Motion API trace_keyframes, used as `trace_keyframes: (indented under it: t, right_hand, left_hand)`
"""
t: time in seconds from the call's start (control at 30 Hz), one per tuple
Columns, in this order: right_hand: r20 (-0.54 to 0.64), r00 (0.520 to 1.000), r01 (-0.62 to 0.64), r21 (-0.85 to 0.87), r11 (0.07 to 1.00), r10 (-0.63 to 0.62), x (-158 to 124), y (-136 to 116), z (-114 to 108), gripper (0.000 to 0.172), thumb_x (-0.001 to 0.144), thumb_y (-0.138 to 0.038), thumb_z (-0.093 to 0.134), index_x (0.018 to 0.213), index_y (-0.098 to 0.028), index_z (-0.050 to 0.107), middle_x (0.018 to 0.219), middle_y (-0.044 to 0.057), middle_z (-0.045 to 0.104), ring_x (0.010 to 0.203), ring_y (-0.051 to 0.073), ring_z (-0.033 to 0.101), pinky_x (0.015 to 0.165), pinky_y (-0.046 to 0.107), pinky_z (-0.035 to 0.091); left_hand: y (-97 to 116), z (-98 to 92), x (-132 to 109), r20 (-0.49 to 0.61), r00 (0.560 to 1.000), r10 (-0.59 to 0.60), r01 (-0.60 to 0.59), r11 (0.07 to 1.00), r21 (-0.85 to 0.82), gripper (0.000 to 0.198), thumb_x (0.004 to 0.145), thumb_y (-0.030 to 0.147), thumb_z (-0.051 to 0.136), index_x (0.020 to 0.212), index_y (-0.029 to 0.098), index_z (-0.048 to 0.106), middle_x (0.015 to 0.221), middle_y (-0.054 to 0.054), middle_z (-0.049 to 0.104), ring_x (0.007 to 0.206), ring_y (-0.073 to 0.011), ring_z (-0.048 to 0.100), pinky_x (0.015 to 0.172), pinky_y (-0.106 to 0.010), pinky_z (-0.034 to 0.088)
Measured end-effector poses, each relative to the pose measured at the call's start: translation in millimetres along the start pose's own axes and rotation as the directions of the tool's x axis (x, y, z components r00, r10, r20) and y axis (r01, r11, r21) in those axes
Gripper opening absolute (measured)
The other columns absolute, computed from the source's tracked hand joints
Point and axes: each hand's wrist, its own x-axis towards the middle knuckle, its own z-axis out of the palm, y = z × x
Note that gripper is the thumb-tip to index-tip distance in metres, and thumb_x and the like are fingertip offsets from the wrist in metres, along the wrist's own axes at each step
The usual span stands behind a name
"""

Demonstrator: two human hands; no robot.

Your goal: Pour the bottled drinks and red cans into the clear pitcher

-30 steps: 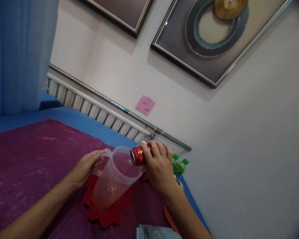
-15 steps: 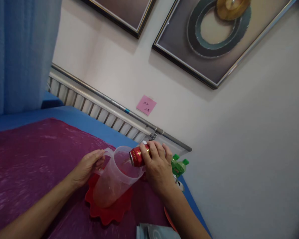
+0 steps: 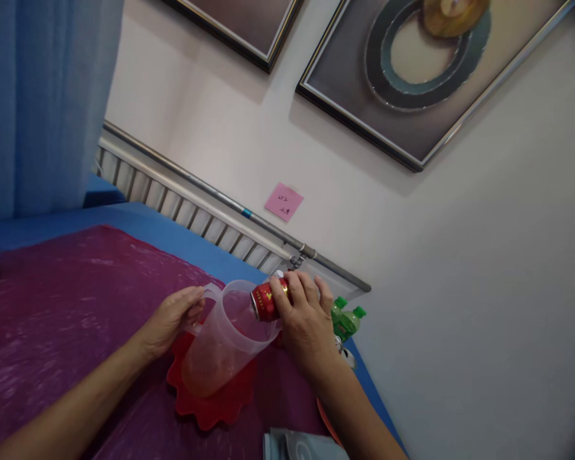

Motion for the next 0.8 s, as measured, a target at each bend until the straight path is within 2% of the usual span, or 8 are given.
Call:
trace_keyframes:
  t: [0.6, 0.8]
  right_hand:
    - [0.005, 0.998, 0.062, -0.007, 0.998, -0.062, 1.3, -2.9, -2.1, 0.035, 0.088, -0.021, 0.057, 0.123, -0.021, 0.058, 0.124, 0.013, 0.058, 0.119, 0.028, 0.044, 0.107, 0.048, 0.024]
    - [0.01, 0.997, 0.081, -0.021, 0.996, -0.081, 2.2, -4.1, -2.2, 0.035, 0.088, -0.02, 0.057, 0.122, -0.021, 0.058, 0.124, 0.012, 0.058, 0.119, 0.029, 0.044, 0.107, 0.048, 0.024]
  left_hand:
    - [0.7, 0.4, 0.4, 0.008, 1.0, 0.015, -0.015, 1.0, -0.008, 0.041, 0.063, 0.052, 0.077, 0.069, 0.018, 0.054, 0.06, 0.003, 0.052, 0.052, -0.0097, 0.045, 0.049, -0.021, 0.035]
    - [-0.3, -0.3, 0.7, 0.032, 0.999, 0.028, -0.028, 1.0, -0.008, 0.041, 0.066, 0.051, 0.075, 0.068, 0.018, 0.051, 0.06, 0.004, 0.049, 0.052, -0.0089, 0.043, 0.049, -0.02, 0.033]
